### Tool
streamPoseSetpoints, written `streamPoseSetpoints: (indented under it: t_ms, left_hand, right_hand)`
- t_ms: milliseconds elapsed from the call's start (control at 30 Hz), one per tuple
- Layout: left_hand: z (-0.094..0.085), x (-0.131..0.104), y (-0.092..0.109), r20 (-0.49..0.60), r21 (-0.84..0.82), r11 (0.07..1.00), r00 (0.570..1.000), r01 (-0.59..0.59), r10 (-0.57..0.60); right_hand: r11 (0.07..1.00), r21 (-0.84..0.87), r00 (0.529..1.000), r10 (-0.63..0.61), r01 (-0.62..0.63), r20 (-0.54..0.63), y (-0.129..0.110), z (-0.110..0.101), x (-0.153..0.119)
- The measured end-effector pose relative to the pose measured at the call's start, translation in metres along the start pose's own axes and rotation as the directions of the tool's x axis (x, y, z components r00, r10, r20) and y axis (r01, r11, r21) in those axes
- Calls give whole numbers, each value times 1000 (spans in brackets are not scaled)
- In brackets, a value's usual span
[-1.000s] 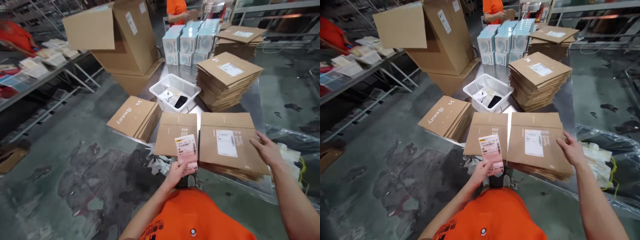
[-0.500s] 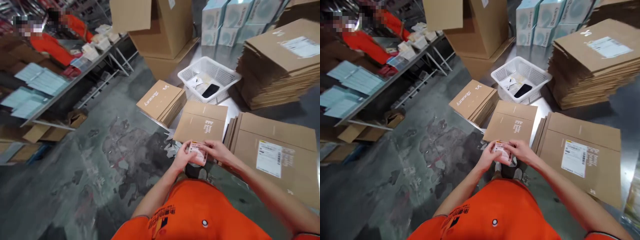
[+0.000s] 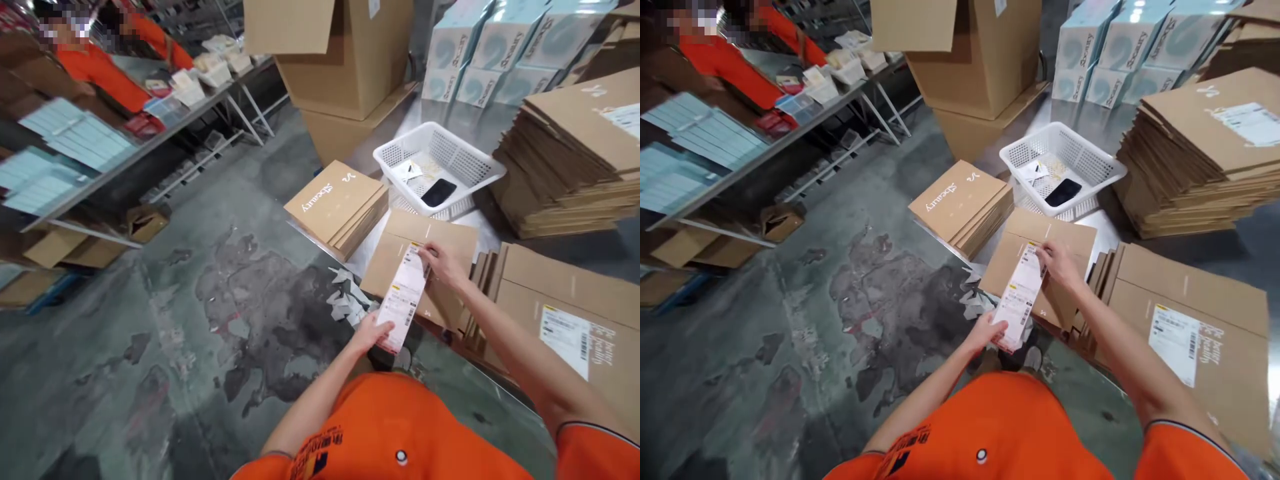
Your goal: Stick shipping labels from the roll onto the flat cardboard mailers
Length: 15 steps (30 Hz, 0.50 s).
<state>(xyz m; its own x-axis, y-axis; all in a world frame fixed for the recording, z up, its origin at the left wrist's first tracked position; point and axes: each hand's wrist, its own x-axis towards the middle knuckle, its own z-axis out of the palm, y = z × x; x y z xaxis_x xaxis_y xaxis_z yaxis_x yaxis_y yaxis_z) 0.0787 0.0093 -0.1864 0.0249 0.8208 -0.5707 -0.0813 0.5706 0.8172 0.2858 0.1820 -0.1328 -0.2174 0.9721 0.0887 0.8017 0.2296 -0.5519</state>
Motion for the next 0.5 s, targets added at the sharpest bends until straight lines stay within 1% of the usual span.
streamPoseSetpoints:
  t_ms: [67,133,200,267,333,400,433,500]
  left_hand:
    - [-5,-2,-18,19,27,997,997,77,-78]
    - [-13,-11,-35,41,46,991,991,122,-124]
    - [-26,-29,-49,69,54,988,987,143,-146]
    - [-45,-51,-56,74,63,988,986,143,-148]
    - [-67,-72,-52,26,89,988,991,128,-131]
    - [-84,-82,-35,-54,110,992,997,62,-57]
    - [-89,-82,-23,-102,108,994,995,5,7]
    - [-91,-70,5,-182,89,988,973,-126,141]
  right_hand:
    - [992,-124,1000,3,1,28,4,-3,8]
    - [978,-210,999,13,-4,41,5,-6,8]
    - [963,-266,999,34,-30,10,4,-6,5]
    - [953,-300,999,33,-38,-24,0,0,1]
    - [952,-305,1000,-13,6,-20,-7,12,-2]
    - [949,-309,998,-65,59,-8,-16,29,-5]
    - [944,-321,997,-81,72,-13,-22,38,-8]
    - [928,-357,992,-121,107,-19,-34,53,-21]
